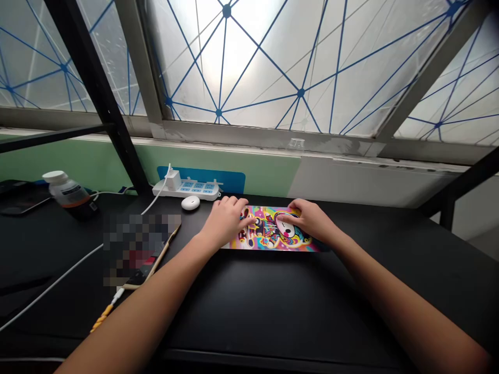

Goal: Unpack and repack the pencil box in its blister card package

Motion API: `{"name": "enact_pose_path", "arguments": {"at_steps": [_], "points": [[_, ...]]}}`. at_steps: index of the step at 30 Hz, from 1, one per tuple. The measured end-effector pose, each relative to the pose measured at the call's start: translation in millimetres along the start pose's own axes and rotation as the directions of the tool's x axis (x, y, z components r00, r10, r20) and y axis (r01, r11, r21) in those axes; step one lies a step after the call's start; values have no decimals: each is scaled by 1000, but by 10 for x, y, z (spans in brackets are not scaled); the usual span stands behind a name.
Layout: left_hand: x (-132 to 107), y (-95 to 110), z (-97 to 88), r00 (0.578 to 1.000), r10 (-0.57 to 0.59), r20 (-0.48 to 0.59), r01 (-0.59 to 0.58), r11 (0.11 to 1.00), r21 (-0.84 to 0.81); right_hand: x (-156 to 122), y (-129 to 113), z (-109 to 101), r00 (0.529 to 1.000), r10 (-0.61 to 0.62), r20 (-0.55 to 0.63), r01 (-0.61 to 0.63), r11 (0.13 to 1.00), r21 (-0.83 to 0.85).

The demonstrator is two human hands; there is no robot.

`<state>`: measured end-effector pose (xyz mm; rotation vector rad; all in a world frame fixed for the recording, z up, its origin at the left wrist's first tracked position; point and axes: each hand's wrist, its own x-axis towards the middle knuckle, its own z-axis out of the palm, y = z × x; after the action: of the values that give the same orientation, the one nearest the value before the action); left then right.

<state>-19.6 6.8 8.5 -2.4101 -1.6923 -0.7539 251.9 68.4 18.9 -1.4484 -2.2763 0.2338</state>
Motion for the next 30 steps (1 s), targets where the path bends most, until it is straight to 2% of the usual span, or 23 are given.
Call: {"name": "enact_pose_path", "arguments": {"at_steps": [2, 4, 6, 9, 12, 15, 17, 20, 24, 27, 30], "points": [[6, -7, -64, 990, 83, -111, -69, 990, 124, -20, -91, -16, 981, -111, -159, 101, 992, -69], [10, -4, -137, 970, 161, -184, -125, 973, 192, -55, -195, -73, 953, -192, -234, 160, 976, -147], [11, 15, -208, 950, 226, -214, -177, 958, 225, -106, -285, -167, 949, -234, -212, 189, 959, -213], [3, 76, -280, 931, 285, -226, -238, 947, 214, -211, -402, -318, 959, -264, -101, 225, 930, -291], [-27, 173, -279, 934, 321, -156, -291, 938, 188, -337, -520, -361, 943, -330, 48, 324, 870, -371], [-65, 275, -223, 942, 335, 38, -337, 931, 141, -443, -634, -250, 914, -367, 173, 404, 780, -479], [-77, 309, -191, 944, 306, 124, -317, 944, 89, -487, -696, -142, 908, -353, 227, 419, 741, -525], [-65, 268, -160, 965, 229, 126, -232, 973, 8, -520, -747, -35, 887, -367, 280, 461, 722, -515], [-43, 108, -78, 970, 203, 136, -199, 979, -44, -520, -740, -41, 870, -401, 287, 492, 750, -442], [-53, 22, -1, 966, 164, 199, -156, 986, -54, -478, -696, -87, 885, -377, 275, 457, 817, -351], [-67, 10, 33, 966, 138, 217, -130, 990, -49, -394, -596, -83, 903, -364, 226, 413, 881, -230]]}}
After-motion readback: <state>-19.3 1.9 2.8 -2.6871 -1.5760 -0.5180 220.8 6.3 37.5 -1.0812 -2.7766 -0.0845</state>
